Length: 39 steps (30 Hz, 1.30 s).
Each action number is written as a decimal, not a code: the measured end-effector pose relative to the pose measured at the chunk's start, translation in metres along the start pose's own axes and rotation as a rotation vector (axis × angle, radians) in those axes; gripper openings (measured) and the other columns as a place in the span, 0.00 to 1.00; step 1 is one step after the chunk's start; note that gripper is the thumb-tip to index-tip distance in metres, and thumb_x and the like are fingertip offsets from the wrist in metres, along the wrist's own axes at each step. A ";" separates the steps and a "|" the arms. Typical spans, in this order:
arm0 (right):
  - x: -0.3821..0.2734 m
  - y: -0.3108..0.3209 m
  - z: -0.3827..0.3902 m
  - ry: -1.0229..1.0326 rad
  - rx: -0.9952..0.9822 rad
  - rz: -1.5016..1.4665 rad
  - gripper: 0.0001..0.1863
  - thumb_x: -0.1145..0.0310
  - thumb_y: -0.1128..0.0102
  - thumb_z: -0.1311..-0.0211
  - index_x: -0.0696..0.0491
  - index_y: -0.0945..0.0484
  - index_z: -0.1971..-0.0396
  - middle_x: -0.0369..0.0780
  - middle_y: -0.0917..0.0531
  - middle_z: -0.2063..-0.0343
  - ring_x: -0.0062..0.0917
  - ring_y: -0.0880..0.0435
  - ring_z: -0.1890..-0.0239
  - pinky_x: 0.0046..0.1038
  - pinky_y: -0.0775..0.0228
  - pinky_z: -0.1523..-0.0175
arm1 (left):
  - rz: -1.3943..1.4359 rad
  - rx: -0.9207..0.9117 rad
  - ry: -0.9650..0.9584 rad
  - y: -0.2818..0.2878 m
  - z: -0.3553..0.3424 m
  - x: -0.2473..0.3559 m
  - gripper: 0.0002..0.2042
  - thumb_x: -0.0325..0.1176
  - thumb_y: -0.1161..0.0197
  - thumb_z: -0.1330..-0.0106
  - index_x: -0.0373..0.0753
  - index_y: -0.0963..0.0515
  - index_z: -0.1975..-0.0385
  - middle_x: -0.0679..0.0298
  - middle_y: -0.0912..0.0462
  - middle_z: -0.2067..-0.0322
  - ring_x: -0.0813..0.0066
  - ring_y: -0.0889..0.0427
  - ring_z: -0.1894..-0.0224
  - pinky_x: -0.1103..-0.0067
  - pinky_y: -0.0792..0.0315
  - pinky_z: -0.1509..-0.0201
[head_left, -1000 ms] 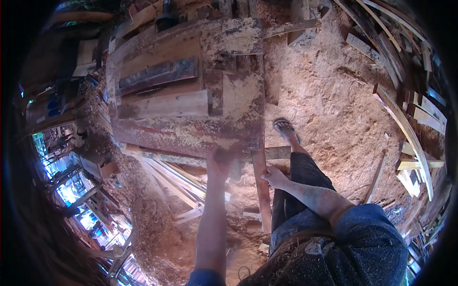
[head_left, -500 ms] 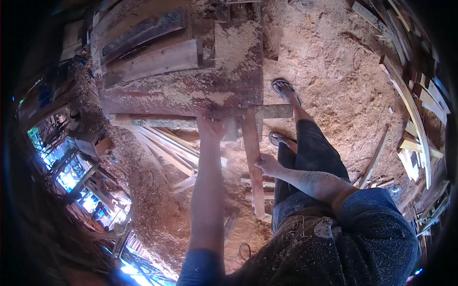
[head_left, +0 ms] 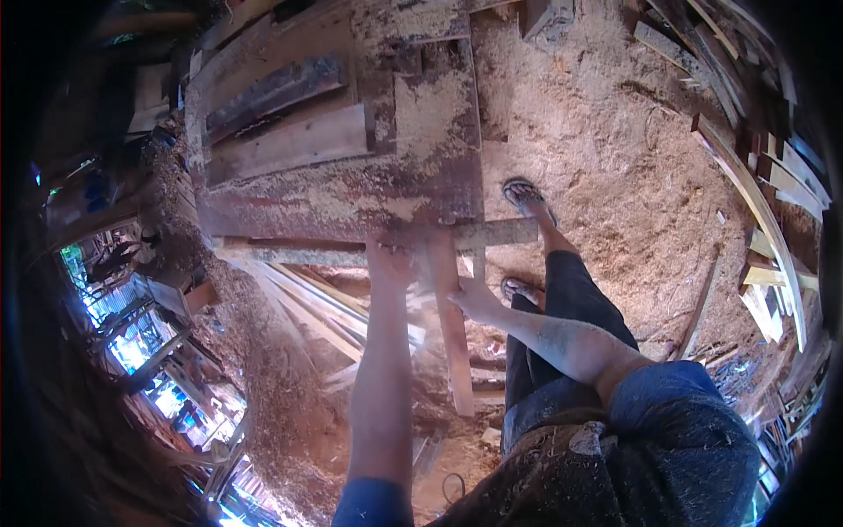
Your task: The person uses a hammer to strike pieces of wood on a workbench, handles a long wooden plank, and then works with wires on an electric motor.
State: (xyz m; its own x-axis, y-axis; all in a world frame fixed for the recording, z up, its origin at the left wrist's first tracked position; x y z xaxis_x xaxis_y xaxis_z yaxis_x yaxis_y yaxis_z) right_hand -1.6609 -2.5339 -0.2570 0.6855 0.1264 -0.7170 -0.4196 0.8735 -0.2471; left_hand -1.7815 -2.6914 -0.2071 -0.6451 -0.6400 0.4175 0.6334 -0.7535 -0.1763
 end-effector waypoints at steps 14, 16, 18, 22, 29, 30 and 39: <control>-0.098 0.053 -0.034 0.456 0.412 0.533 0.14 0.65 0.41 0.40 0.58 0.19 0.59 0.54 0.18 0.59 0.48 0.19 0.55 0.44 0.27 0.51 | 0.135 0.053 -0.079 -0.012 0.013 -0.002 0.22 0.44 0.43 0.36 0.42 0.31 0.44 0.61 0.27 0.44 0.62 0.29 0.41 0.62 0.31 0.38; -0.110 0.041 -0.038 0.522 0.335 0.711 0.13 0.65 0.41 0.40 0.57 0.18 0.60 0.53 0.18 0.57 0.47 0.18 0.54 0.43 0.27 0.50 | 0.119 -0.033 0.030 -0.002 0.008 0.002 0.22 0.44 0.43 0.36 0.42 0.31 0.44 0.60 0.25 0.46 0.63 0.28 0.42 0.64 0.30 0.40; -0.102 0.047 -0.040 0.326 0.346 0.419 0.12 0.65 0.42 0.39 0.55 0.16 0.61 0.52 0.17 0.56 0.45 0.18 0.55 0.41 0.24 0.51 | 0.089 -0.101 -0.032 -0.007 0.004 0.000 0.22 0.44 0.43 0.36 0.43 0.30 0.44 0.59 0.25 0.47 0.63 0.27 0.43 0.65 0.29 0.42; -0.103 0.052 -0.044 0.654 0.259 0.732 0.13 0.66 0.43 0.39 0.55 0.16 0.59 0.51 0.17 0.55 0.45 0.18 0.54 0.38 0.23 0.50 | 0.102 -0.200 -0.061 -0.008 -0.013 -0.004 0.21 0.46 0.45 0.33 0.44 0.29 0.44 0.60 0.22 0.50 0.64 0.23 0.48 0.67 0.26 0.47; -0.097 0.072 -0.053 0.604 0.350 0.501 0.16 0.63 0.44 0.32 0.57 0.23 0.50 0.47 0.16 0.64 0.34 0.14 0.71 0.32 0.19 0.73 | 0.080 -0.198 -0.086 0.001 -0.034 -0.016 0.22 0.55 0.51 0.26 0.46 0.29 0.43 0.66 0.21 0.53 0.72 0.21 0.55 0.75 0.25 0.54; -0.107 0.061 -0.043 0.885 0.442 0.716 0.17 0.63 0.44 0.32 0.57 0.23 0.49 0.47 0.16 0.65 0.33 0.14 0.74 0.31 0.20 0.75 | 0.037 -0.142 -0.103 0.007 -0.032 -0.015 0.22 0.55 0.51 0.26 0.46 0.29 0.43 0.66 0.20 0.53 0.74 0.21 0.57 0.77 0.26 0.58; -0.081 0.062 -0.033 0.324 0.255 0.320 0.17 0.63 0.42 0.32 0.61 0.24 0.52 0.46 0.17 0.73 0.29 0.17 0.81 0.31 0.24 0.77 | 0.049 0.015 -0.110 0.017 -0.028 -0.008 0.21 0.51 0.47 0.27 0.43 0.29 0.44 0.66 0.20 0.55 0.75 0.22 0.59 0.79 0.29 0.63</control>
State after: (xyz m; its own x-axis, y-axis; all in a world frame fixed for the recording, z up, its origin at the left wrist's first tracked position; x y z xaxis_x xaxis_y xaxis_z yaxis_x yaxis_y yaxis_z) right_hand -1.7624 -2.5059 -0.2359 0.3107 0.2890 -0.9055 -0.3923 0.9067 0.1548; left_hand -1.7771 -2.7031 -0.2383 -0.5628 -0.6548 0.5045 0.6698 -0.7189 -0.1859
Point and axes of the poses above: each hand's wrist, its own z-axis away from the middle knuckle, its own y-axis out of the back of the hand, x = y × z, the point moved 5 cm from there along -z, towards the middle knuckle
